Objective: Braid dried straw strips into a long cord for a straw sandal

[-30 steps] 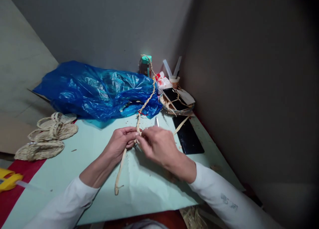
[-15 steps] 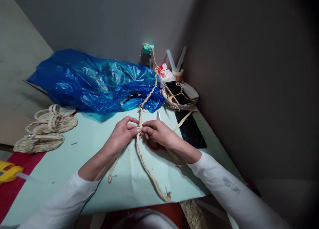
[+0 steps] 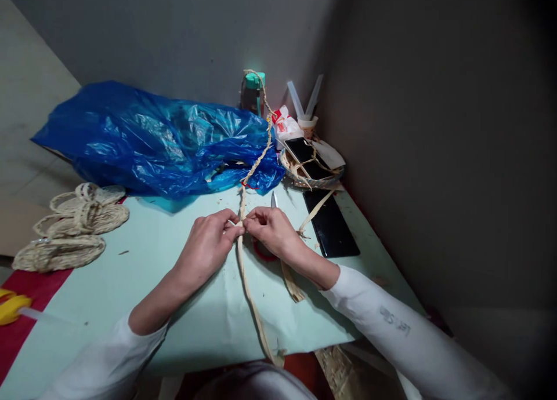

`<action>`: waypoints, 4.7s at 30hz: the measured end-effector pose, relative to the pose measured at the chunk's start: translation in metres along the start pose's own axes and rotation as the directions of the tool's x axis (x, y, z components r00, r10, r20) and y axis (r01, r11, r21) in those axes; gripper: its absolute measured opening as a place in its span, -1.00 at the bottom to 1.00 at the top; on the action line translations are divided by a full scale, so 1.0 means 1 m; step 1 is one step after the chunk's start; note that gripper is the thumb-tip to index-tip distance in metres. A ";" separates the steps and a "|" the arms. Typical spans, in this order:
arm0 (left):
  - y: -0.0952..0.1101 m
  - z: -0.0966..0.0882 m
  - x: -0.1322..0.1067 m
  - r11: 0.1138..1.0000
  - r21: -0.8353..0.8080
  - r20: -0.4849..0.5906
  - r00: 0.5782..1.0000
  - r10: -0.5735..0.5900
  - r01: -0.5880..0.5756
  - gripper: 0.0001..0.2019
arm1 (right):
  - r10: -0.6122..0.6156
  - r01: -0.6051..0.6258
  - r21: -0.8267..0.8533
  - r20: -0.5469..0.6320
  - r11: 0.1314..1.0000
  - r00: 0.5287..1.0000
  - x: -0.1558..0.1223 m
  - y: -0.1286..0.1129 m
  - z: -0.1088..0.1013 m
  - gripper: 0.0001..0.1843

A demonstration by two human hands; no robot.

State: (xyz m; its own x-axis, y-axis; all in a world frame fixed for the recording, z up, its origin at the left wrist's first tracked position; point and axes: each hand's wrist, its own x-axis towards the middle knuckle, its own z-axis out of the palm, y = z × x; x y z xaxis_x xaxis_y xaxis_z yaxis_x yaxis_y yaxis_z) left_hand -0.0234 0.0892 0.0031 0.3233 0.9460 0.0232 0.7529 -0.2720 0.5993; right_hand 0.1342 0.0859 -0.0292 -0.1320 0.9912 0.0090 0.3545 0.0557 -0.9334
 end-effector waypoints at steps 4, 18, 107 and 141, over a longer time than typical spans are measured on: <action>0.001 -0.009 0.001 0.999 0.037 -0.009 1.000 0.008 -0.008 -0.74 | -0.046 0.040 -0.112 -0.048 0.993 0.998 -0.002 -0.003 -0.002 -0.82; 0.024 0.043 -0.035 0.781 0.575 -0.027 0.948 0.317 -0.245 -0.69 | 0.071 -0.129 0.363 0.170 0.923 0.983 -0.006 -0.006 -0.009 -0.75; -0.002 0.007 -0.004 0.546 -0.778 0.271 0.950 -0.155 0.311 -0.82 | 0.100 -0.138 0.115 0.287 0.984 0.953 -0.015 -0.017 -0.013 -0.83; 0.004 -0.004 -0.008 0.978 -0.194 0.131 0.990 -0.047 0.072 -0.88 | -0.065 0.058 -0.332 -0.012 0.942 0.998 -0.018 -0.016 -0.011 -0.81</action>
State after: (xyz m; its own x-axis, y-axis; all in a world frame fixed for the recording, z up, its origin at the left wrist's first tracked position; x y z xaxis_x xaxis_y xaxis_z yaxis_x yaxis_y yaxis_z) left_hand -0.0252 0.0816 0.0087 0.3604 0.9263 -0.1102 0.6486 -0.1640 0.7433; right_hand 0.1408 0.0687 -0.0107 -0.1435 0.9868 0.0745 0.6331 0.1494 -0.7595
